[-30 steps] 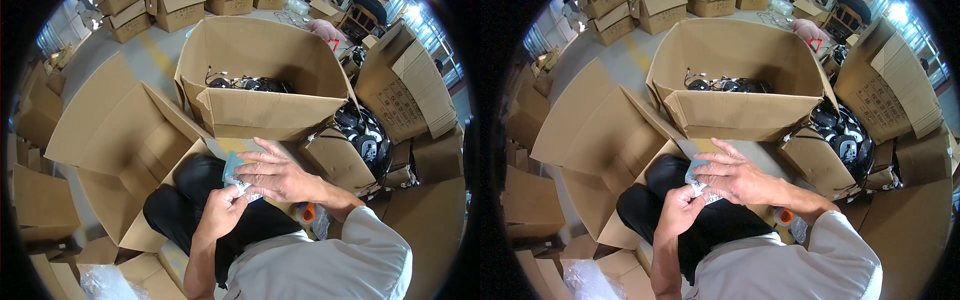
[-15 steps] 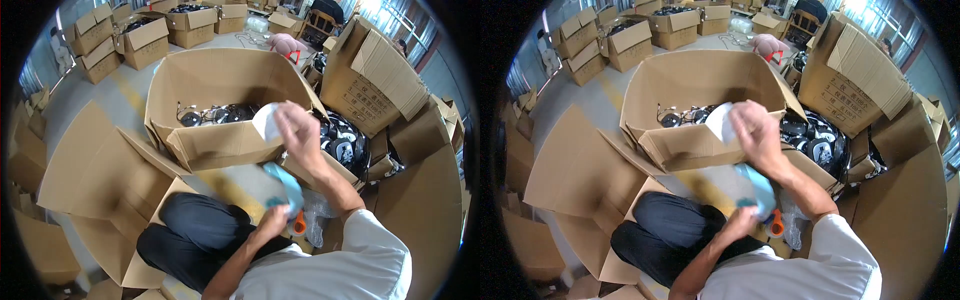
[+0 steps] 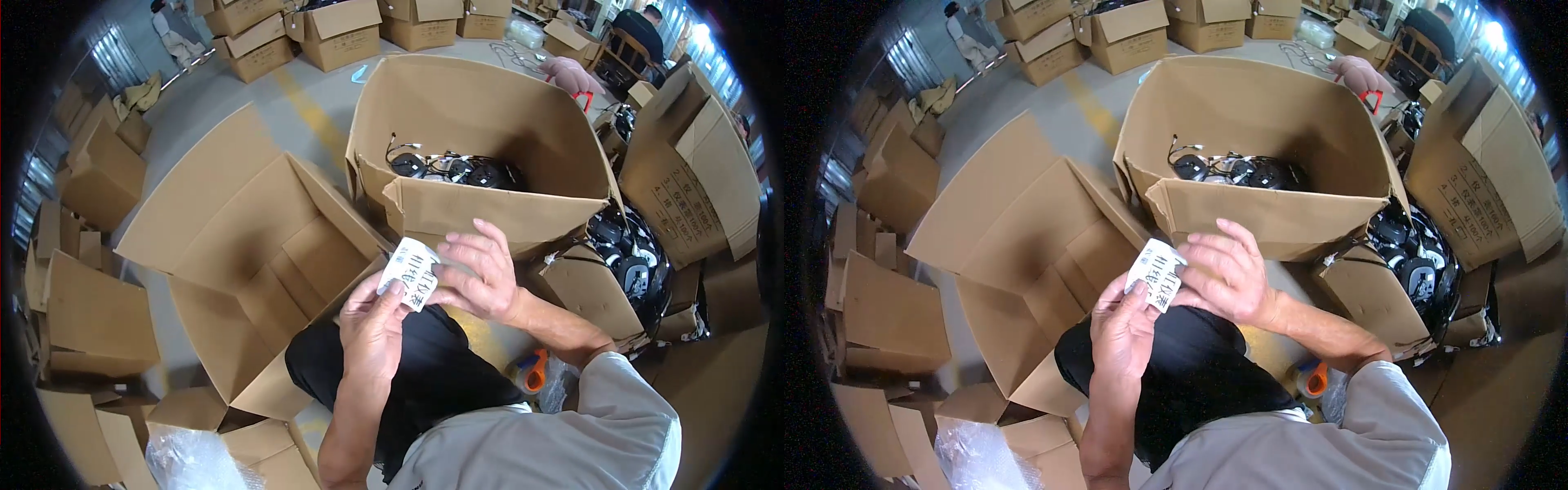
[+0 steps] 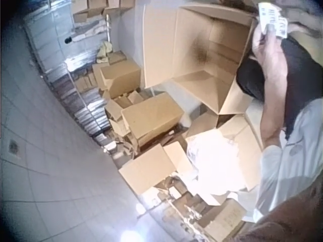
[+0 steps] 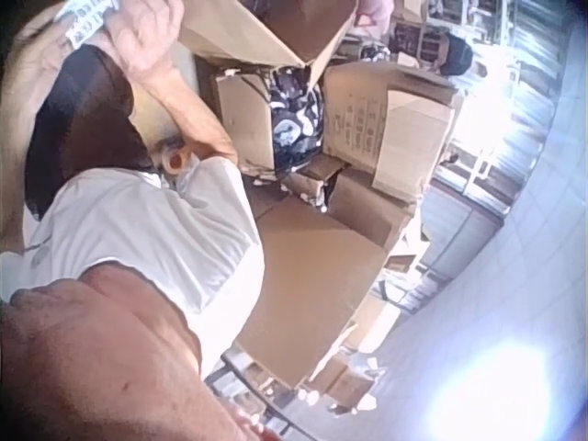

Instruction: The person packs black electronic components with wires into a cardboard shipping box by hand, cushioning them with bubble wrap.

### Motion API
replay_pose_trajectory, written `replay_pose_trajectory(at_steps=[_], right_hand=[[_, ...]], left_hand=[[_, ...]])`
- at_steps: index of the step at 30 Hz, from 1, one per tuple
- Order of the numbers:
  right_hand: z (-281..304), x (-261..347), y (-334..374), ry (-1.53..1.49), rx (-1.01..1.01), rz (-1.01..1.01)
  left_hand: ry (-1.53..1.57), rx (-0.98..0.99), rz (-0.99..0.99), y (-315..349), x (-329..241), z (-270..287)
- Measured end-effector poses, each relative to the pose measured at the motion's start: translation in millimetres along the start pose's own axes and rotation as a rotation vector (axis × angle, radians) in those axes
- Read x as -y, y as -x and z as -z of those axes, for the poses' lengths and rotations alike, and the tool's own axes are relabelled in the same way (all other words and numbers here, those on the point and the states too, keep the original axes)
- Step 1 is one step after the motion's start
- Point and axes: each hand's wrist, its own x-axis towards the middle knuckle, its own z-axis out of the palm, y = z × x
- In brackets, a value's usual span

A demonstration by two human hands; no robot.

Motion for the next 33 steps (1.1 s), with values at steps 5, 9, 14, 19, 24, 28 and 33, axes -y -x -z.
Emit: replay_pose_trajectory(at_steps=[5, 9, 14, 19, 24, 28, 33], right_hand=[[-27.6, -8.8, -5.3, -0.312, 0.242, -0.432], [-63.7, 32.5, -31.5, -1.453, 0.145, -0.993], [-100.9, 37.7, -68.4, -1.384, -0.124, -1.019], [-94.5, -4.2, -98.5, -0.694, 0.139, -0.599], [-123.1, 13.6, -136.3, -0.736, 0.4, -0.284], [-141.4, -5.4, -170.4, -0.763, 0.572, -0.271], [-248.1, -15.0, -213.7, -0.96, 0.773, -0.61]], left_hand=[[0.061, -0.129, -0.157, -11.1, -17.3, 23.7], [0.201, -0.032, -0.164, -18.5, -8.7, 21.4], [0.074, -0.061, -0.101, -23.4, -26.4, 36.5], [-1.18, -0.327, -0.581, -119.3, -153.7, 125.9], [-2.225, -0.696, -1.216, -205.3, -349.9, 213.5], [-2.405, -0.719, -0.817, -206.0, -296.2, 228.3], [-2.66, -0.417, -0.72, -103.6, -134.0, 319.1]])
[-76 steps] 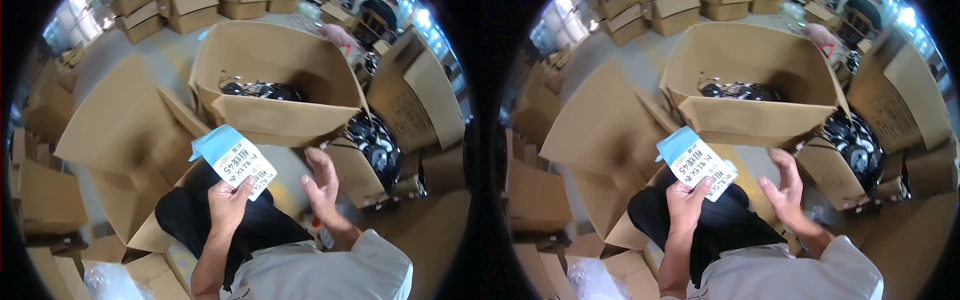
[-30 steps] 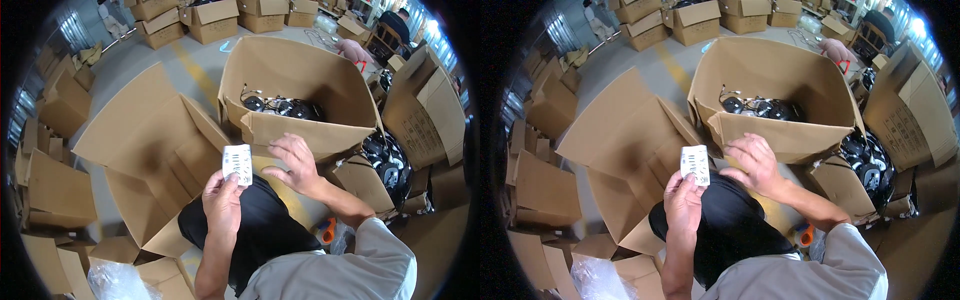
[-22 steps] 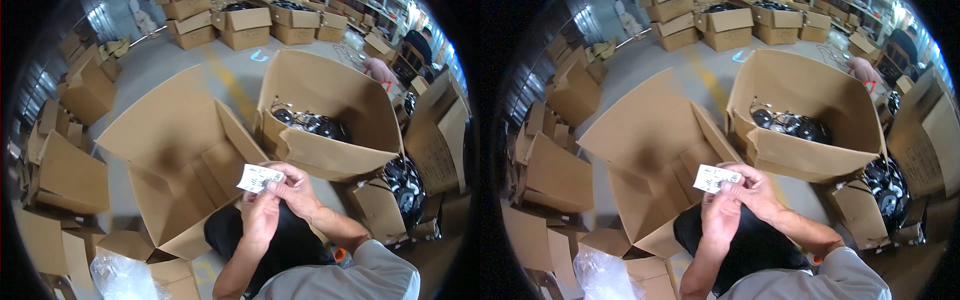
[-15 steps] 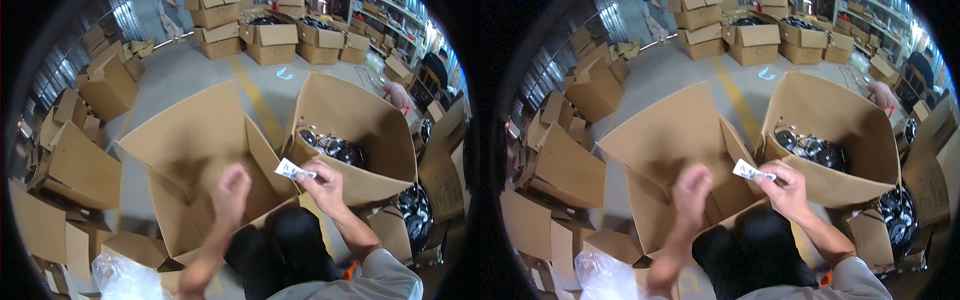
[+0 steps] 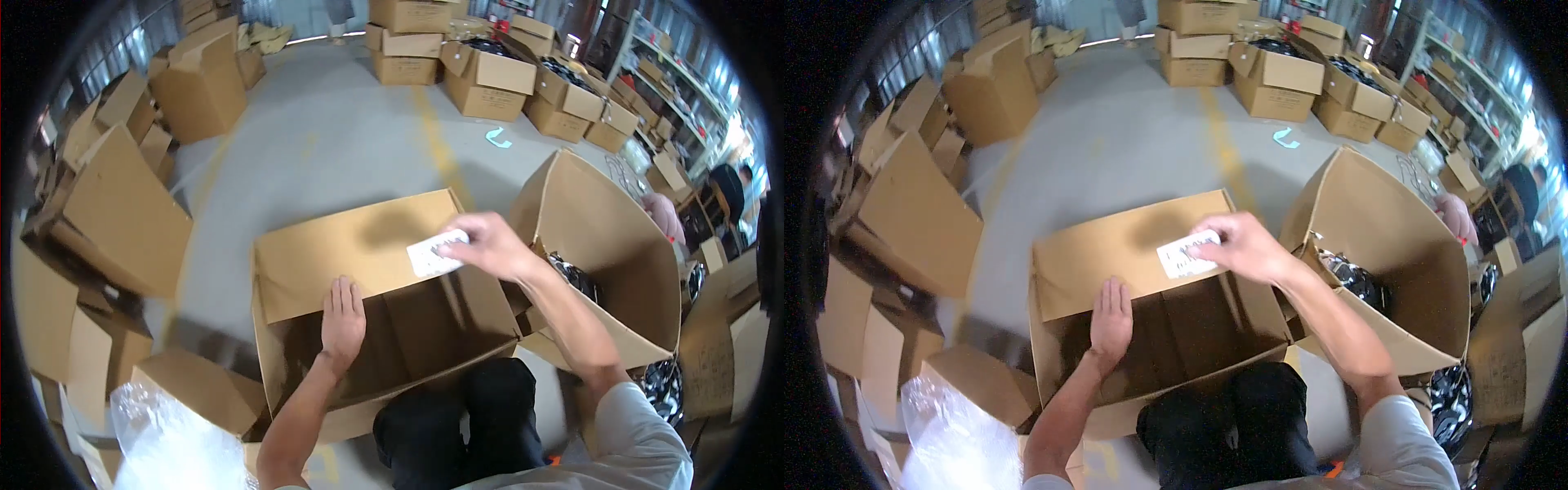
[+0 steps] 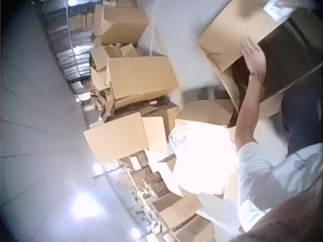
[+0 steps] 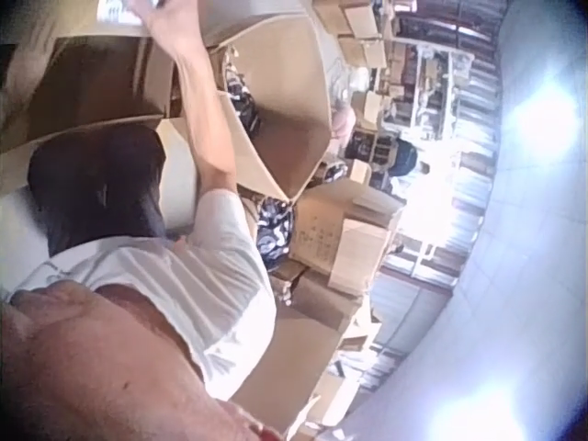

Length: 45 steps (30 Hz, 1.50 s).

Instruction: The person packs black electronic components with wires into a cardboard shipping box by hand, cushioning them with bubble wrap.

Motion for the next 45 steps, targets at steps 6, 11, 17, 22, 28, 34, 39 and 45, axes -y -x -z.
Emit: replay_pose_trajectory(at_steps=[6, 11, 17, 22, 28, 34, 39, 45], right_hand=[[-90.0, -109.9, -151.1, -0.069, 0.059, -0.165], [-136.8, -132.1, -181.2, -0.209, -0.128, -0.214], [-149.1, -144.3, -184.9, -0.037, -0.21, -0.242], [-148.1, -141.7, -186.0, 0.132, -0.264, -0.228], [-146.3, -134.2, -181.4, 0.263, -0.319, -0.145], [-178.1, -101.8, -163.9, 0.89, -0.464, -0.039], [-143.3, -183.0, -123.7, 0.941, -0.137, 0.534], [-133.0, -175.3, -35.9, 1.062, -0.016, 0.143]], left_hand=[[0.223, 0.162, 0.018, 16.1, -2.6, -34.8], [0.241, 0.218, 0.068, 18.1, -4.7, -31.7], [0.258, 0.129, 0.095, 18.7, -8.4, -37.3], [0.253, 0.152, 0.099, 13.9, -10.1, -34.9], [0.212, 0.238, 0.088, 10.1, -14.9, -44.8], [0.226, 0.28, 0.101, 26.4, -5.7, -49.6], [0.884, -0.039, 0.28, -13.0, -20.2, -39.1], [0.595, 0.113, 0.252, 50.4, 17.9, 39.3]])
